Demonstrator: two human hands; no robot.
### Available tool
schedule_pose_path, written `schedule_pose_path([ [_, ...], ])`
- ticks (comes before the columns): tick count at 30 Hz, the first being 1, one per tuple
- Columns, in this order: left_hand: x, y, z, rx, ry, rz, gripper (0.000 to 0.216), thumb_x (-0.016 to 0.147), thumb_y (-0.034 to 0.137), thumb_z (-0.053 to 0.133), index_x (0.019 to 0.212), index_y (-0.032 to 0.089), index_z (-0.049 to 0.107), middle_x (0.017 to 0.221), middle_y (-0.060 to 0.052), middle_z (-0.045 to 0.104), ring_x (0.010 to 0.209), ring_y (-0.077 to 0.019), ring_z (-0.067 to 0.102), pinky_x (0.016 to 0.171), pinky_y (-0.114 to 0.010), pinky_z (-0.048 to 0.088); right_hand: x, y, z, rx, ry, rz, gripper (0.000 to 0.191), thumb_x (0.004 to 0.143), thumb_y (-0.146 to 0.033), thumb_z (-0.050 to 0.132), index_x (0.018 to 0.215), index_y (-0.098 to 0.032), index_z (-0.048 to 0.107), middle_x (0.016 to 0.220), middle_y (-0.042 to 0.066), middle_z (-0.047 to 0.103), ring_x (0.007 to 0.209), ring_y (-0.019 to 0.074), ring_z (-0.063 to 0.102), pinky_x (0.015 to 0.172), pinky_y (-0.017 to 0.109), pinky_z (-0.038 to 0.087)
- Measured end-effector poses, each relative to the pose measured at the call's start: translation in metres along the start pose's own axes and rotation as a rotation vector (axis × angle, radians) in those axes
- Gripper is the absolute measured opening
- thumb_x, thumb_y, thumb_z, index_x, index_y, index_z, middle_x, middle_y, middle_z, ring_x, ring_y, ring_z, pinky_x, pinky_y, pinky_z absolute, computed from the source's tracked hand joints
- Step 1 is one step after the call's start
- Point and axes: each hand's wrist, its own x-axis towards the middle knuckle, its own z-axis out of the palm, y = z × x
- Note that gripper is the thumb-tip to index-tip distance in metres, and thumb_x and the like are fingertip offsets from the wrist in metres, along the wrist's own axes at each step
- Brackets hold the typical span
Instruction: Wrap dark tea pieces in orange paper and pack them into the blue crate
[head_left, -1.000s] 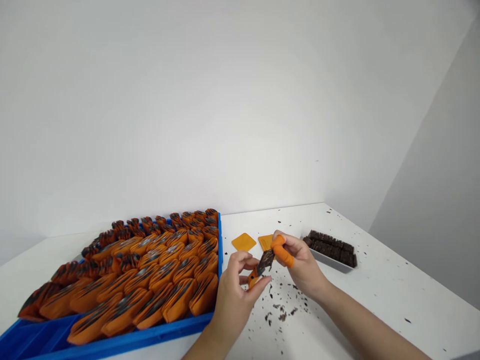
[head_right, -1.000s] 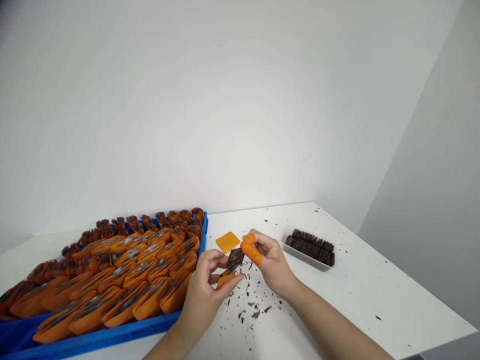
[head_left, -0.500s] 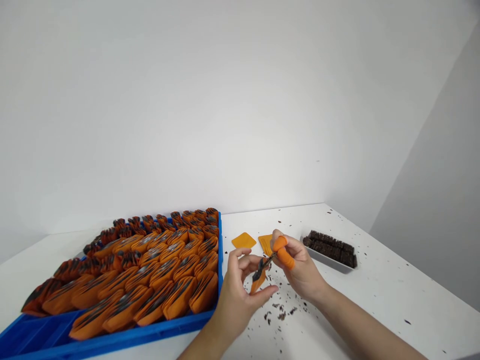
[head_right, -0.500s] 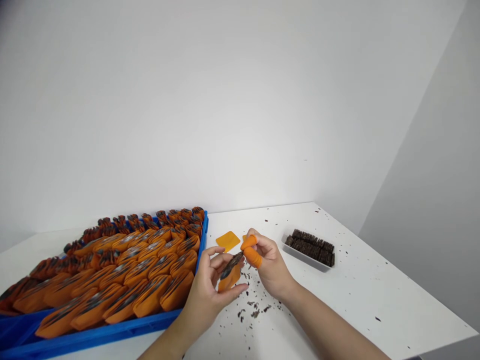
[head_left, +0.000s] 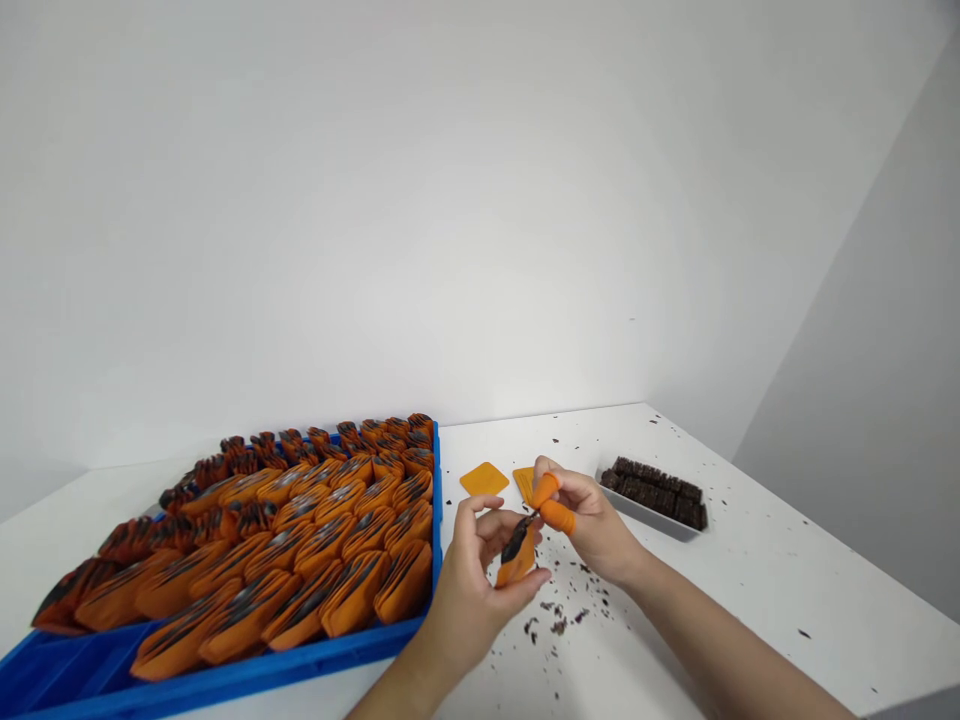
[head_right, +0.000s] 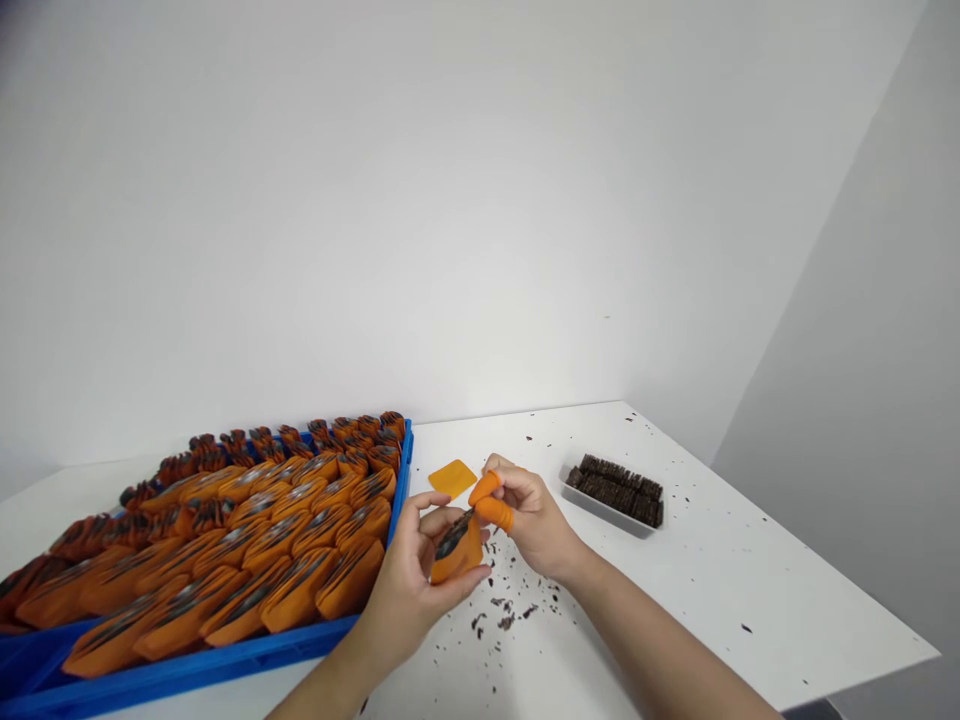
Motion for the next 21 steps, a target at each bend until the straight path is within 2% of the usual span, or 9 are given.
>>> schedule_pose_path([
  [6, 0.0, -0.001, 0.001, 0.048, -0.012, 0.008, 0.061, 0.088, 0.017, 0.079, 0.131, 0.028, 0.037, 0.121, -0.006, 0.074, 0.116, -0.0242, 0.072, 0.11, -0.049, 0.052, 0.001, -0.008, -0.009, 0.008, -0.108, -0.033, 0.021, 0.093, -0.042, 0.083, 0.087, -0.023, 0.077, 0.091, -0.002, 0.042, 0.072, 0.0134, 0.058, 0.065, 0.033, 0.06],
  [12, -0.002, 0.0, -0.001, 0.172, 0.001, 0.039, 0.054, 0.09, 0.018, 0.075, 0.13, 0.028, 0.04, 0.122, -0.005, 0.076, 0.113, -0.0227, 0.073, 0.11, -0.049, 0.052, -0.003, -0.016, -0.007, -0.278, -0.132, -0.078, 0.03, 0.093, -0.05, 0.083, 0.083, -0.022, 0.078, 0.087, -0.001, 0.042, 0.077, 0.014, 0.047, 0.067, 0.029, 0.05],
  [17, -0.003, 0.002, -0.002, 0.271, 0.009, 0.055, 0.052, 0.091, 0.019, 0.072, 0.131, 0.028, 0.04, 0.127, -0.007, 0.076, 0.12, -0.0242, 0.073, 0.11, -0.051, 0.053, -0.006, -0.021, -0.006, -0.526, -0.197, -0.184, 0.021, 0.096, -0.044, 0.081, 0.095, -0.024, 0.08, 0.092, 0.0, 0.047, 0.079, 0.0141, 0.046, 0.072, 0.03, 0.046],
  [21, -0.001, 0.002, -0.002, 0.285, 0.015, 0.094, 0.049, 0.092, 0.018, 0.069, 0.13, 0.028, 0.039, 0.12, -0.004, 0.077, 0.113, -0.0216, 0.074, 0.108, -0.048, 0.055, -0.008, -0.024, -0.006, -0.603, -0.206, -0.306, 0.017, 0.099, -0.039, 0.078, 0.096, -0.023, 0.078, 0.095, 0.001, 0.049, 0.079, 0.0141, 0.047, 0.069, 0.029, 0.046],
])
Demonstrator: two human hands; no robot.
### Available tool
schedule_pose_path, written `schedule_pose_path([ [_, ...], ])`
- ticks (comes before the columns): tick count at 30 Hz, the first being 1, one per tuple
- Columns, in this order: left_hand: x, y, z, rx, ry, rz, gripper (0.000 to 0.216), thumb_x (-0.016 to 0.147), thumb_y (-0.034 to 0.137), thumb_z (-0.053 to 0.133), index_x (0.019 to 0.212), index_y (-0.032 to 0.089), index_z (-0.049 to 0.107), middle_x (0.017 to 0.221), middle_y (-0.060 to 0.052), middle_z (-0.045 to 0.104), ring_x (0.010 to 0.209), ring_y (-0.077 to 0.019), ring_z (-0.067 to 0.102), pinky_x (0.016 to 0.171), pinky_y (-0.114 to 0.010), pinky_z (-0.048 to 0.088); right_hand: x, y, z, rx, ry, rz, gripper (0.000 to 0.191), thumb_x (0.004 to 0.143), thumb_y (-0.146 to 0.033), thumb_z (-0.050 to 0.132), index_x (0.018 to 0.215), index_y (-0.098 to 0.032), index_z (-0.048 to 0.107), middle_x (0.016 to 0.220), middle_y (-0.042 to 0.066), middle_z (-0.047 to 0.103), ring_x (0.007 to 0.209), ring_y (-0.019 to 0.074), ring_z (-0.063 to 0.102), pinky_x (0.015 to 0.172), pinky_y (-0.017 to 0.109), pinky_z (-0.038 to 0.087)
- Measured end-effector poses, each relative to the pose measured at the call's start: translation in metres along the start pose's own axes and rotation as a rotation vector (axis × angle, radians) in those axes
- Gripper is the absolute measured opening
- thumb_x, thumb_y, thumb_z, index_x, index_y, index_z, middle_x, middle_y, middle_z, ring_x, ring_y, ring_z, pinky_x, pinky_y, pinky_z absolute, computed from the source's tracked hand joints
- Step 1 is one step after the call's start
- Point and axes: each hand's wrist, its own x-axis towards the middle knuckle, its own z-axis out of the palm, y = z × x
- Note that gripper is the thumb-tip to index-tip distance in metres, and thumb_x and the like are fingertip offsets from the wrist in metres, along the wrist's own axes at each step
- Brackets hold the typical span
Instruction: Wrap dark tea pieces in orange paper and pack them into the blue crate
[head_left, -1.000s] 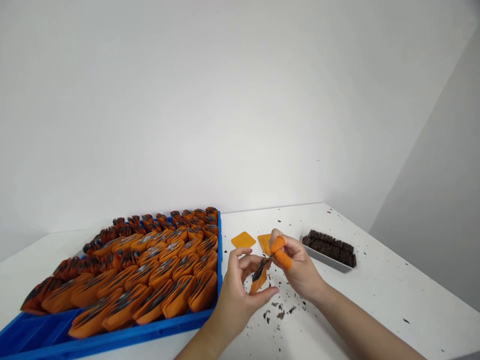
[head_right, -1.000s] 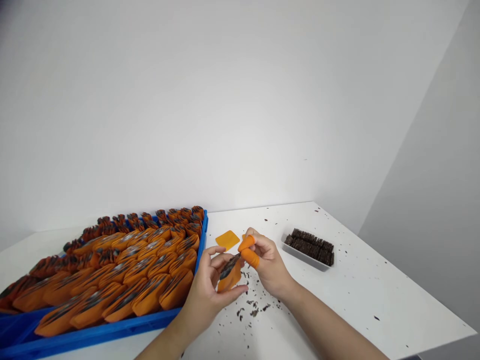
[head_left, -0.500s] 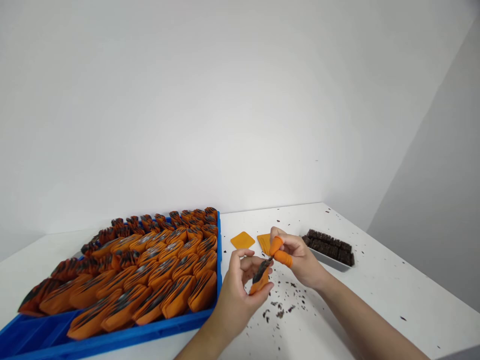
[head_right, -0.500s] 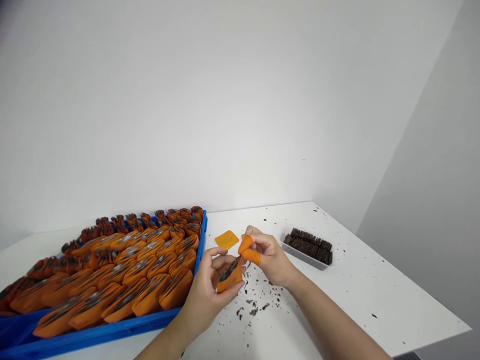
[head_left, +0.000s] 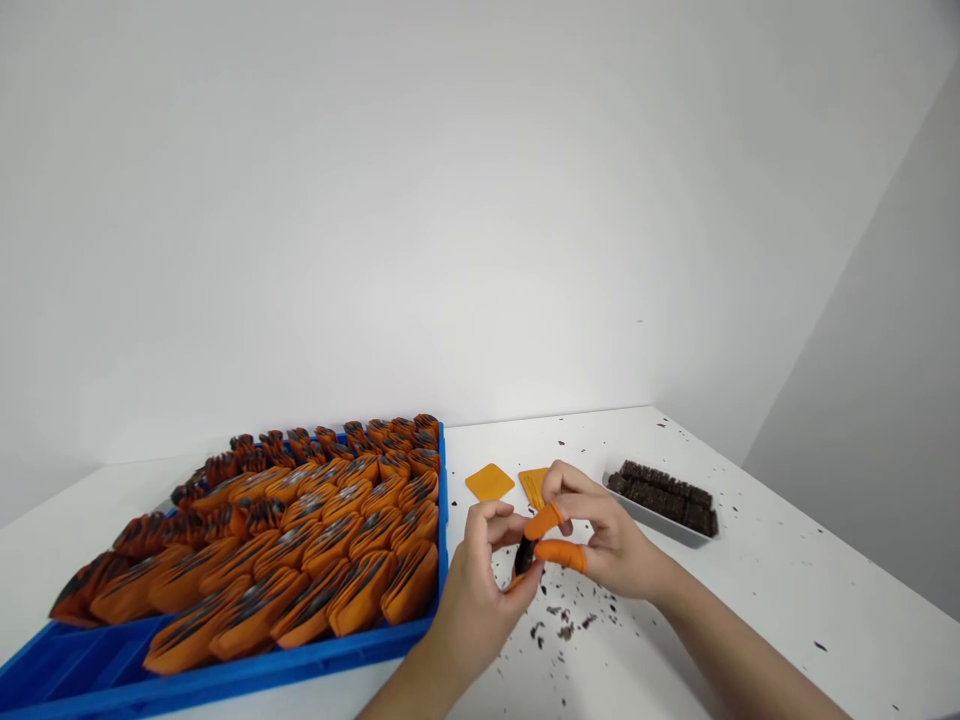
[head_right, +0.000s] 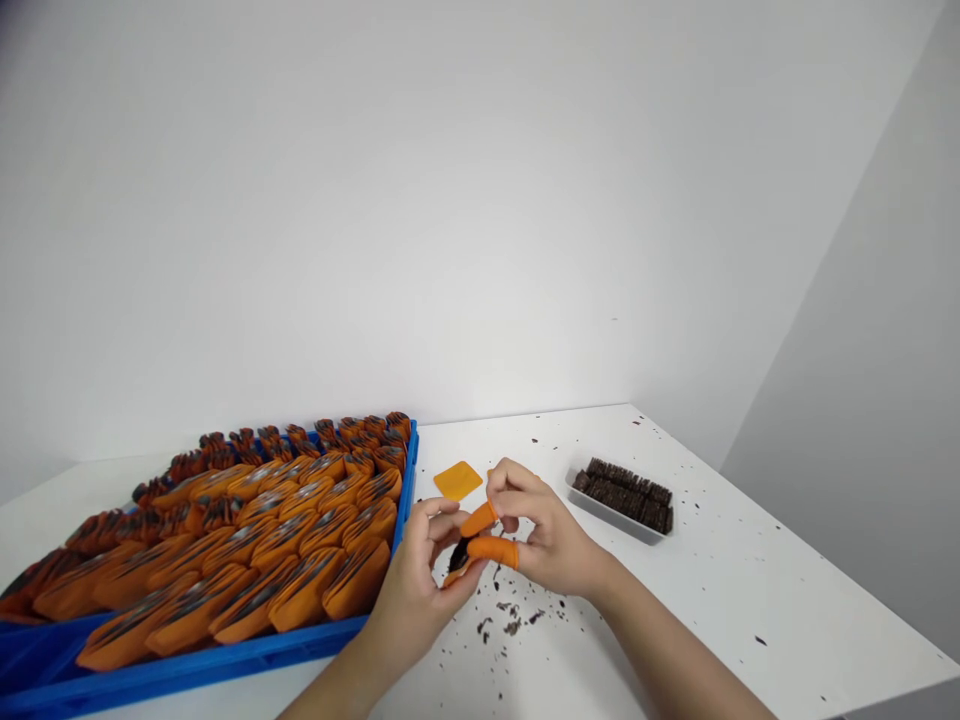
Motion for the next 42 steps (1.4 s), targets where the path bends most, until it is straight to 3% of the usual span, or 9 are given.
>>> schedule_pose_path([
  [5, 0.002, -0.003, 0.0, -0.005, 0.004, 0.039, 0.056, 0.085, 0.008, 0.064, 0.13, 0.029, 0.039, 0.116, -0.001, 0.077, 0.108, -0.019, 0.074, 0.106, -0.044, 0.056, -0.001, 0.0, 0.0, -0.113, -0.022, -0.114, 0.015, 0.099, -0.036, 0.078, 0.095, -0.022, 0.08, 0.094, 0.002, 0.049, 0.079, 0.0147, 0.049, 0.066, 0.029, 0.045],
  [9, 0.001, -0.005, 0.0, 0.009, 0.006, 0.045, 0.055, 0.085, 0.007, 0.065, 0.129, 0.029, 0.039, 0.113, 0.0, 0.078, 0.104, -0.0185, 0.074, 0.1, -0.04, 0.058, -0.002, -0.001, -0.001, -0.187, -0.075, -0.122, 0.021, 0.094, -0.042, 0.083, 0.099, -0.021, 0.081, 0.096, 0.004, 0.051, 0.083, 0.0169, 0.053, 0.069, 0.03, 0.049],
  [12, 0.001, -0.006, 0.0, 0.018, 0.015, 0.041, 0.056, 0.084, 0.004, 0.063, 0.128, 0.029, 0.04, 0.112, -0.001, 0.079, 0.099, -0.0188, 0.075, 0.095, -0.039, 0.06, -0.004, -0.002, 0.002, -0.285, -0.109, -0.139, 0.014, 0.096, -0.034, 0.081, 0.101, -0.022, 0.08, 0.097, 0.005, 0.055, 0.083, 0.0167, 0.056, 0.069, 0.029, 0.049],
  [14, 0.0, -0.007, 0.0, 0.031, 0.017, 0.036, 0.058, 0.081, 0.001, 0.061, 0.128, 0.028, 0.041, 0.115, -0.003, 0.079, 0.101, -0.0195, 0.076, 0.096, -0.04, 0.06, -0.006, 0.0, 0.005, -0.347, -0.084, -0.171, 0.004, 0.1, -0.024, 0.075, 0.101, -0.022, 0.079, 0.095, 0.004, 0.057, 0.079, 0.015, 0.055, 0.065, 0.028, 0.046],
  [17, 0.0, -0.004, -0.002, 0.048, 0.035, 0.028, 0.055, 0.083, 0.003, 0.061, 0.128, 0.028, 0.044, 0.124, -0.004, 0.078, 0.113, -0.0215, 0.076, 0.104, -0.043, 0.058, -0.008, 0.003, 0.008, -0.375, 0.01, -0.246, 0.014, 0.102, -0.014, 0.067, 0.097, -0.022, 0.076, 0.09, 0.003, 0.058, 0.073, 0.0129, 0.052, 0.059, 0.026, 0.04],
  [21, 0.001, 0.002, -0.003, 0.042, 0.052, 0.014, 0.039, 0.091, 0.013, 0.065, 0.125, 0.028, 0.051, 0.129, -0.006, 0.076, 0.126, -0.0233, 0.072, 0.108, -0.043, 0.058, -0.006, 0.003, 0.007, -0.329, 0.157, -0.277, 0.014, 0.102, -0.018, 0.071, 0.088, -0.021, 0.073, 0.085, 0.003, 0.055, 0.071, 0.0138, 0.052, 0.059, 0.027, 0.042],
  [27, 0.002, 0.006, -0.002, 0.139, 0.024, -0.024, 0.01, 0.094, 0.017, 0.06, 0.102, 0.023, 0.061, 0.095, -0.003, 0.073, 0.083, -0.0202, 0.072, 0.074, -0.032, 0.06, -0.003, -0.002, 0.007, -0.322, 0.203, -0.233, 0.009, 0.098, -0.029, 0.079, 0.094, -0.022, 0.077, 0.083, 0.003, 0.058, 0.071, 0.0156, 0.055, 0.059, 0.029, 0.048],
  [32, 0.002, 0.004, -0.003, 0.113, 0.022, -0.065, 0.015, 0.091, 0.013, 0.059, 0.102, 0.023, 0.062, 0.098, -0.003, 0.071, 0.087, -0.0215, 0.071, 0.071, -0.031, 0.057, -0.004, 0.0, 0.01, -0.313, 0.228, -0.24, 0.016, 0.094, -0.037, 0.084, 0.099, -0.023, 0.079, 0.082, 0.002, 0.056, 0.069, 0.016, 0.055, 0.057, 0.03, 0.049],
  [42, 0.0, -0.001, 0.0, 0.036, 0.051, -0.114, 0.013, 0.09, 0.016, 0.059, 0.101, 0.024, 0.057, 0.093, -0.001, 0.065, 0.08, -0.0193, 0.066, 0.057, -0.025, 0.047, -0.003, 0.001, 0.013, -0.369, 0.264, -0.276, 0.015, 0.095, -0.036, 0.083, 0.1, -0.023, 0.077, 0.084, 0.003, 0.059, 0.071, 0.0171, 0.054, 0.056, 0.03, 0.047],
])
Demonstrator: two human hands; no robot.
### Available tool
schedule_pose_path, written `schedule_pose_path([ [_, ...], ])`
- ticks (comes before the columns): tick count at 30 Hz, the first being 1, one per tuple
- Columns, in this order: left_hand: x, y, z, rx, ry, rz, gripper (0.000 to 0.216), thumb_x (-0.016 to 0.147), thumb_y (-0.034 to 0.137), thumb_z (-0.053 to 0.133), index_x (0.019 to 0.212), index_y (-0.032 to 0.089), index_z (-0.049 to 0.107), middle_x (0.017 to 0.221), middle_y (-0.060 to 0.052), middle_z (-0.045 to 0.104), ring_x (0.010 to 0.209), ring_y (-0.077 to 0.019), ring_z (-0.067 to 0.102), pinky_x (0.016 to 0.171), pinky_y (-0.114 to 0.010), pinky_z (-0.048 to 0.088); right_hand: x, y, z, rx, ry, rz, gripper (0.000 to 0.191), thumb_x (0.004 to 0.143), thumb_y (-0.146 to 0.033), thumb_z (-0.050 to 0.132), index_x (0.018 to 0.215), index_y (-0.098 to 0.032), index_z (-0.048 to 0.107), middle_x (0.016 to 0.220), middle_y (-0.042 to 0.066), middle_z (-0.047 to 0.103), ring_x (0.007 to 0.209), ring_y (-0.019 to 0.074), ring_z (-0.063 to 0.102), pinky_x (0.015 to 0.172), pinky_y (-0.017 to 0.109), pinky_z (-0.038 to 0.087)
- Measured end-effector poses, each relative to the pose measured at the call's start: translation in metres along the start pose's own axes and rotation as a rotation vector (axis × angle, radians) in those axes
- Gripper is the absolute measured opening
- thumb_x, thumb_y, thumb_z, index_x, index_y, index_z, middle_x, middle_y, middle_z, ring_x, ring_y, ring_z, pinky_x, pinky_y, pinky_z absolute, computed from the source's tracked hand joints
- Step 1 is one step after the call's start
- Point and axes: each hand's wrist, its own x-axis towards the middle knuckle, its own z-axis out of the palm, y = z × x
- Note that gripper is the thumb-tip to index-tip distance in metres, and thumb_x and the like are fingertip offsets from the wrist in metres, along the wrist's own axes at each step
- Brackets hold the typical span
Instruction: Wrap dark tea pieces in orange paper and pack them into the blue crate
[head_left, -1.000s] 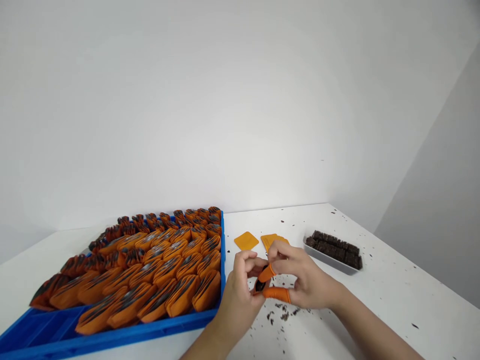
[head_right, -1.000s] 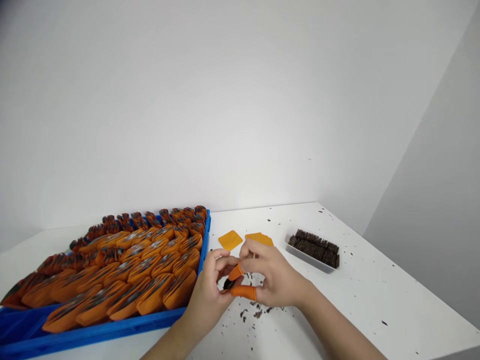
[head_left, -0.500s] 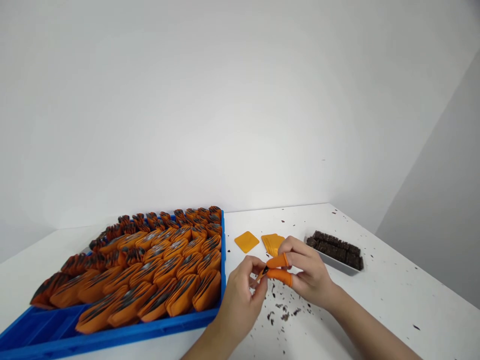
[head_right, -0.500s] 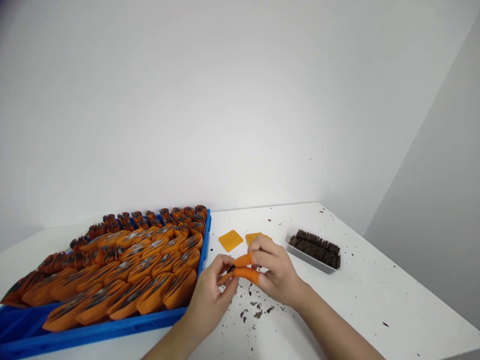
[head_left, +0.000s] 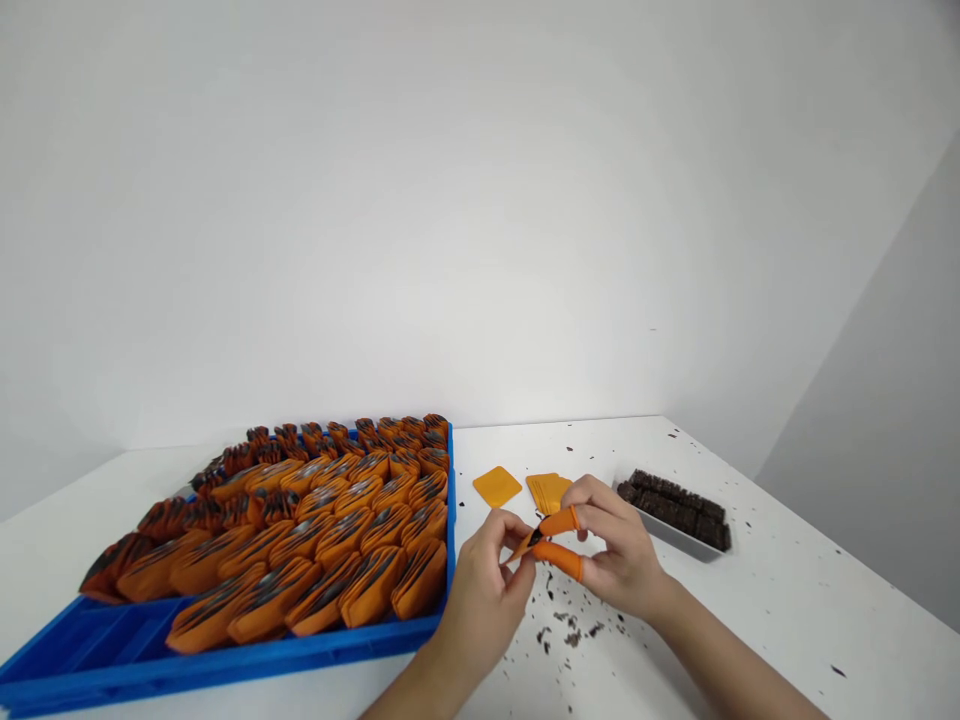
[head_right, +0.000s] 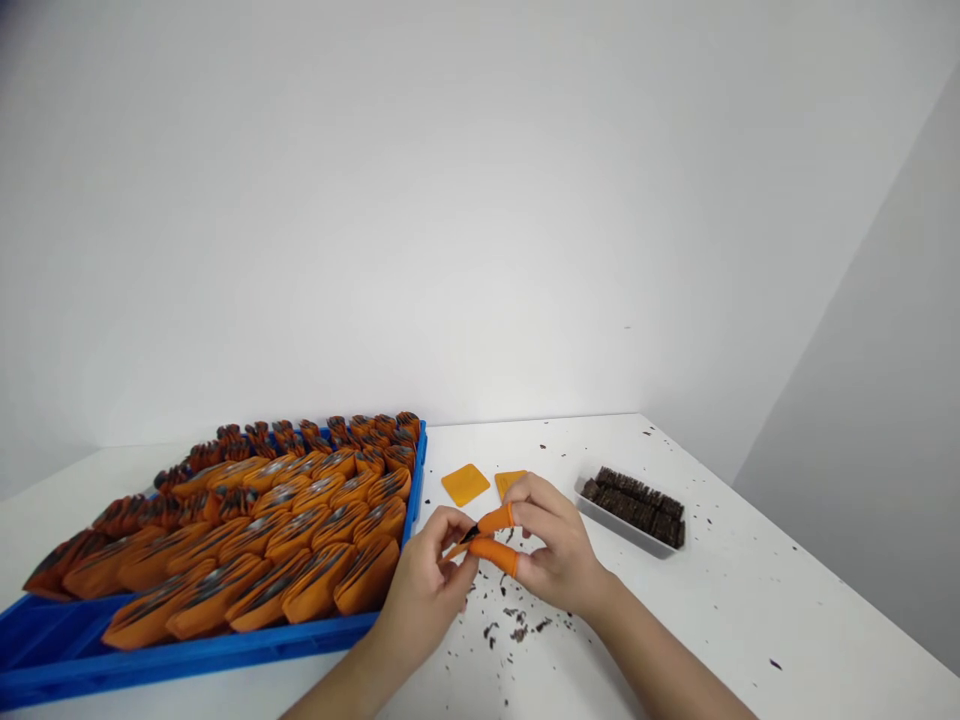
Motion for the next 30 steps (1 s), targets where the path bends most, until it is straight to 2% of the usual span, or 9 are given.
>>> schedule_pose_path([
  [7, 0.001, 0.003, -0.002, 0.062, 0.005, 0.048, 0.017, 0.087, 0.01, 0.06, 0.098, 0.023, 0.059, 0.094, -0.002, 0.067, 0.083, -0.0195, 0.064, 0.061, -0.026, 0.048, -0.001, -0.001, -0.002, 0.02, -0.115, 0.043, 0.017, 0.096, -0.039, 0.08, 0.099, -0.023, 0.074, 0.089, 0.005, 0.055, 0.076, 0.0199, 0.055, 0.058, 0.032, 0.049],
  [13, 0.001, 0.003, -0.002, 0.059, -0.004, 0.043, 0.022, 0.085, 0.007, 0.058, 0.099, 0.024, 0.057, 0.098, -0.003, 0.069, 0.088, -0.0202, 0.066, 0.065, -0.026, 0.049, -0.005, 0.001, -0.004, -0.09, -0.165, -0.014, 0.02, 0.096, -0.042, 0.079, 0.097, -0.023, 0.072, 0.091, 0.005, 0.052, 0.074, 0.0182, 0.05, 0.057, 0.031, 0.042],
  [21, -0.002, 0.001, 0.001, 0.147, 0.027, 0.067, 0.018, 0.088, 0.009, 0.061, 0.096, 0.024, 0.054, 0.09, 0.0, 0.065, 0.078, -0.0185, 0.059, 0.065, -0.027, 0.042, -0.003, 0.005, -0.011, -0.193, -0.253, -0.056, 0.008, 0.098, -0.032, 0.077, 0.097, -0.024, 0.076, 0.097, 0.007, 0.057, 0.073, 0.0173, 0.054, 0.057, 0.031, 0.047],
  [24, -0.004, 0.003, 0.001, 0.162, 0.018, 0.076, 0.018, 0.088, 0.01, 0.062, 0.095, 0.024, 0.053, 0.089, 0.0, 0.064, 0.079, -0.0191, 0.059, 0.066, -0.028, 0.041, -0.006, 0.007, -0.008, -0.108, -0.252, -0.005, 0.005, 0.099, -0.029, 0.074, 0.098, -0.025, 0.075, 0.101, 0.008, 0.059, 0.08, 0.0196, 0.06, 0.061, 0.033, 0.054],
  [28, -0.004, 0.005, 0.001, 0.165, 0.013, 0.076, 0.015, 0.09, 0.014, 0.063, 0.094, 0.024, 0.053, 0.088, 0.0, 0.065, 0.08, -0.0201, 0.062, 0.07, -0.03, 0.042, -0.007, 0.011, 0.0, 0.078, -0.191, 0.177, 0.034, 0.097, -0.035, 0.079, 0.128, -0.028, 0.07, 0.104, 0.008, 0.068, 0.079, 0.0199, 0.064, 0.058, 0.031, 0.058],
  [30, -0.004, 0.005, 0.002, 0.158, 0.017, 0.068, 0.013, 0.092, 0.018, 0.063, 0.093, 0.025, 0.052, 0.087, -0.001, 0.066, 0.079, -0.0209, 0.063, 0.07, -0.031, 0.043, -0.004, 0.014, 0.004, 0.143, -0.229, 0.205, 0.024, 0.099, -0.037, 0.077, 0.121, -0.028, 0.075, 0.098, 0.008, 0.071, 0.075, 0.0194, 0.065, 0.054, 0.029, 0.055],
])
